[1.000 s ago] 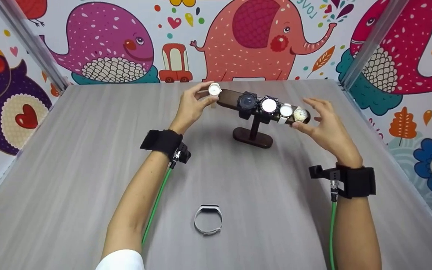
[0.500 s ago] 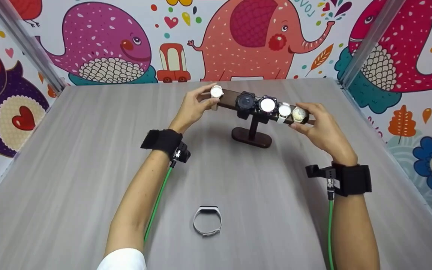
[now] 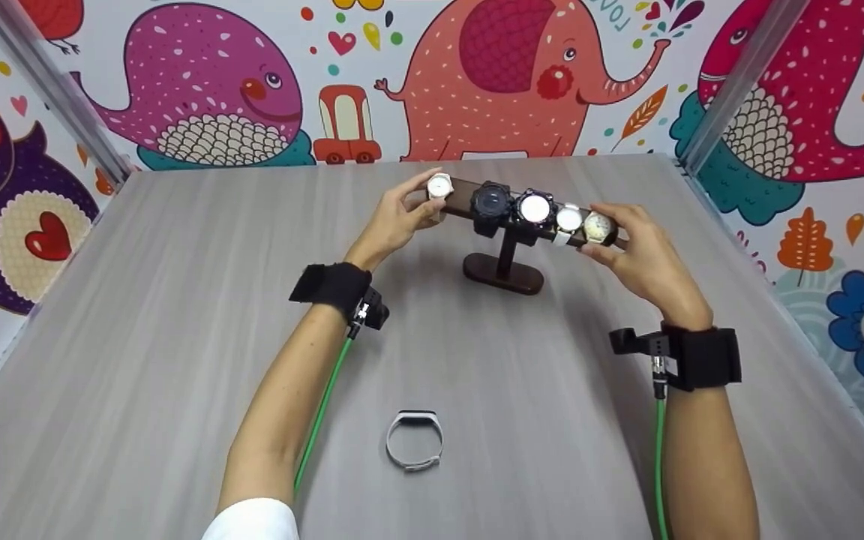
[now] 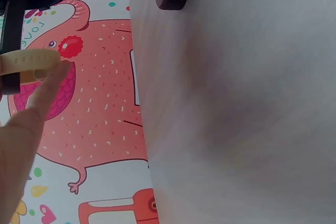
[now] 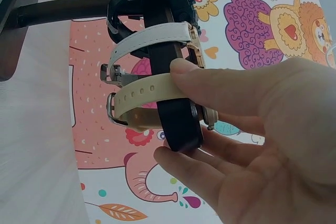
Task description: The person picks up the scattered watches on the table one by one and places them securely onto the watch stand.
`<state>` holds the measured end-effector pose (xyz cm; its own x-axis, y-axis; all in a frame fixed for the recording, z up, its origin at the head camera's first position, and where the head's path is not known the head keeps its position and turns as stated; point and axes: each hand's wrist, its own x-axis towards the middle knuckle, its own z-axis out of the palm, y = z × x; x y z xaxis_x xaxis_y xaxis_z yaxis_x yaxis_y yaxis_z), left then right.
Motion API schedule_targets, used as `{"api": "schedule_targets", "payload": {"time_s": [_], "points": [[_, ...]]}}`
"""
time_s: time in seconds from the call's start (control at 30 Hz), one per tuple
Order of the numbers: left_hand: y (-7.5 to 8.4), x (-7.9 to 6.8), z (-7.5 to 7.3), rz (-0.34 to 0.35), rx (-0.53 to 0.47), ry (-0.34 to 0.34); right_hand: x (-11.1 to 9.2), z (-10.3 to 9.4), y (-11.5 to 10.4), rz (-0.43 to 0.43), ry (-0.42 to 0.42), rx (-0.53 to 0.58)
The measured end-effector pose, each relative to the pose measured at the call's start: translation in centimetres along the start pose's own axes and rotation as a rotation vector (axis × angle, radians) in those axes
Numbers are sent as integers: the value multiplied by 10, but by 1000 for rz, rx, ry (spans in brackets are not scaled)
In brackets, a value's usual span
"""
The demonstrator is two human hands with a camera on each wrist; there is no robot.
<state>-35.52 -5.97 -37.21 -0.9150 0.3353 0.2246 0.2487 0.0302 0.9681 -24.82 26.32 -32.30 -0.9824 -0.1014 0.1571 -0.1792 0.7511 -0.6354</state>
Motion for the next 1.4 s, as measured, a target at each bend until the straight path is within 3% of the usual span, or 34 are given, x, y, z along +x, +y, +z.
{"api": "schedule_targets", "payload": {"time_s": [0.4,0.63,1.13,1.4], "points": [[2,1,25,18,44,-28,-1,0,0,-17,4,-14],[1,0,26,36,36,-23,0,1,-1,-28,20,-10],[4,-3,25,6,28,-16,0,1,-2,-27,14,-3],[8,-10,19,31,153,-17,-1,0,-1,-12,-6,9]]}}
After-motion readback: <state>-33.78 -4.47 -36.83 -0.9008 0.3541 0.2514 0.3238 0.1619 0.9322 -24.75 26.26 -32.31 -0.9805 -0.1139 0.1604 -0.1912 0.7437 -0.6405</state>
